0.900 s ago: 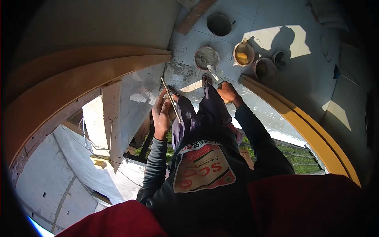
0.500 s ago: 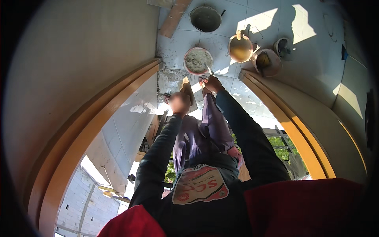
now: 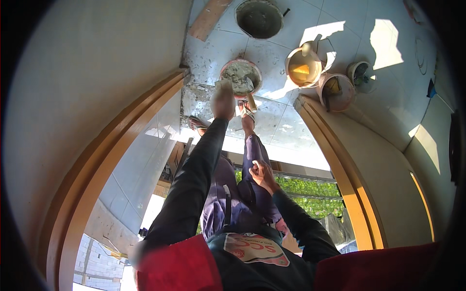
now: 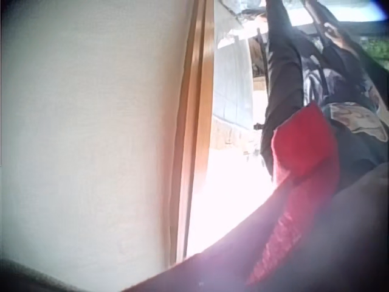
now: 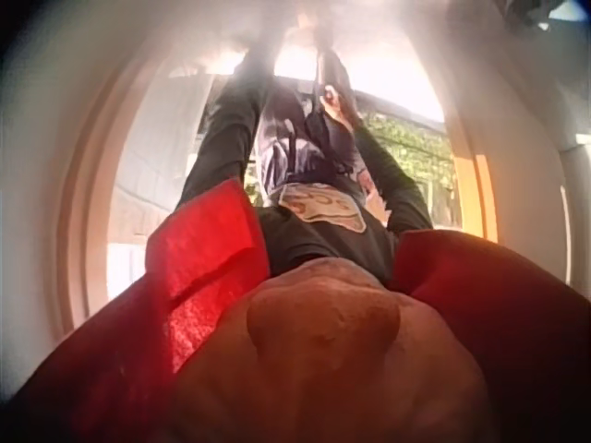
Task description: The person applies plaster to the corner of a doorway using a trowel and then smooths it using a wooden board and a sponge.
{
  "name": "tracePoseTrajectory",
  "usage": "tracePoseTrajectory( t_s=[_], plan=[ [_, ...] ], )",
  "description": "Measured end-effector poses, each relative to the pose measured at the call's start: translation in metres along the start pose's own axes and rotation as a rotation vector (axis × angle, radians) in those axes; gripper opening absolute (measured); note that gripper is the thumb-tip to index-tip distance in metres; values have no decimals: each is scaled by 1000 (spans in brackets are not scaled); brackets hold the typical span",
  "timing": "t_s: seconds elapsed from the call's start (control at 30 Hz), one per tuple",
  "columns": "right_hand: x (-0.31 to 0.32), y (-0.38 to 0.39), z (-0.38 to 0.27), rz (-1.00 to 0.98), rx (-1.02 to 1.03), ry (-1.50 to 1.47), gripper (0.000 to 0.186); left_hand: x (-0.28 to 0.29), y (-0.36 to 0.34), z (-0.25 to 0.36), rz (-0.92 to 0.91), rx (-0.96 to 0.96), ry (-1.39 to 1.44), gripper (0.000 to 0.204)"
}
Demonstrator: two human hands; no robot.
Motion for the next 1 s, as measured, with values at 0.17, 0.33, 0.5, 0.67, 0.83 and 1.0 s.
tracePoseTrajectory(
  t_s=[0.17,0.33,0.5,0.67,0.83,1.0],
  plan=[
    [9,13,-23,45,26,79,37,-36,-50,-21,51,16,-37,54],
    [5,13,-20,19,-30,124,37,-88,-93,-57,119,6,-13,60],
    [1,8,-18,-28,-40,108,36,-104,-121,-101,129,0,107,76],
    [16,-5,-17,24,-12,-2,31,-64,-52,-95,279,-169,245,70],
    [65,55,86,120,-338,-172,24,36,177,-88,88,-143,361,54],
    [69,137,148,-329,-429,-196,32,132,425,-83,148,34,449,41]
  ],
)
Point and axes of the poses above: each hand's wrist, its own y-axis away from the middle knuckle, its own x-axis out of the back of the hand, z = x × y, the point moved 4 cm from there along -y, towards the middle knuckle, and after that the axes turned 8 degrees about -x, right-handed, at the moved point
